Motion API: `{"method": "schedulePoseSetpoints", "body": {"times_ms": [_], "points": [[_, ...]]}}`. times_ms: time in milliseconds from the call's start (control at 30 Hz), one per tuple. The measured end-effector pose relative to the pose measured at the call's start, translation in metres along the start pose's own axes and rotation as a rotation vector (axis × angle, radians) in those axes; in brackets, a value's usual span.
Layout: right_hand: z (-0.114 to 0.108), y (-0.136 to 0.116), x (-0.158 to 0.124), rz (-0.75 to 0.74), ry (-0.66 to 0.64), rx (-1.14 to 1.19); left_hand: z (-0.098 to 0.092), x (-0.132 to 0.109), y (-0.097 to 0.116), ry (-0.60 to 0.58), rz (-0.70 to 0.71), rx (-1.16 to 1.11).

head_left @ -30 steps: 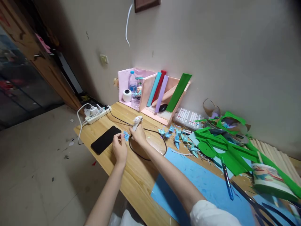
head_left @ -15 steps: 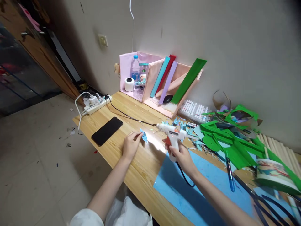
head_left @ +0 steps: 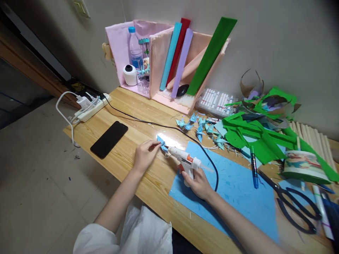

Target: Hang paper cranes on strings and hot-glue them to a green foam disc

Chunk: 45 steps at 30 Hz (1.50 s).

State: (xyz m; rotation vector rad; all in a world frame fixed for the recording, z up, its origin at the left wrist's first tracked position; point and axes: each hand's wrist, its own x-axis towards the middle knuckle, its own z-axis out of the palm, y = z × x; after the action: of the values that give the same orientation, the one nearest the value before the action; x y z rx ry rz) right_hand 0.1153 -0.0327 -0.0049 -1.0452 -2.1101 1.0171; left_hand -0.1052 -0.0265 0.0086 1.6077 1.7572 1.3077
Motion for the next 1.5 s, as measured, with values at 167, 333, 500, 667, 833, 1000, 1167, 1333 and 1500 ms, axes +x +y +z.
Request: {"method": "schedulePoseSetpoints", "body": {"times_ms": [167,333,500,667,833,1000,1167,1333,1500], "points": [[-0.0027,-0.003,0.0026,0.062,-0.023,0.023,0.0004,0.0003,0.001,-0.008,0.029,0.021],[-0.0041,-0.0051,0.0044,0.109,-0.038,0.111,0.0007,0.0014,0.0032,-0.047,0.077,0.011],[-0.0044,-0.0051,0.0048,0.112,-0.029,0.063,0.0015,0.0013,0.0048,-0.068,0.108,0.015],[-0.0037,-0.0047,0.0045,0.096,-0.009,0.025,0.0019,0.0011,0.0043,-0.067,0.125,0.013],[-0.0035,-0.0057,0.005,0.086,-0.006,0.012,0.0024,0.0007,0.0035,-0.066,0.128,-0.003],[-0.0039,-0.0068,0.0059,0.082,-0.008,-0.012,0.0026,0.0005,0.004,-0.055,0.143,-0.008],[-0.0038,-0.0064,0.0049,0.073,-0.01,-0.01,0.0027,0.0004,0.0039,-0.049,0.136,-0.006],[-0.0036,-0.0068,0.0056,0.071,0.0,0.001,0.0027,0.0003,0.0038,-0.031,0.135,0.003],[-0.001,-0.0043,0.005,0.108,-0.01,0.048,0.0023,0.0009,0.0056,-0.037,0.125,0.026]]}}
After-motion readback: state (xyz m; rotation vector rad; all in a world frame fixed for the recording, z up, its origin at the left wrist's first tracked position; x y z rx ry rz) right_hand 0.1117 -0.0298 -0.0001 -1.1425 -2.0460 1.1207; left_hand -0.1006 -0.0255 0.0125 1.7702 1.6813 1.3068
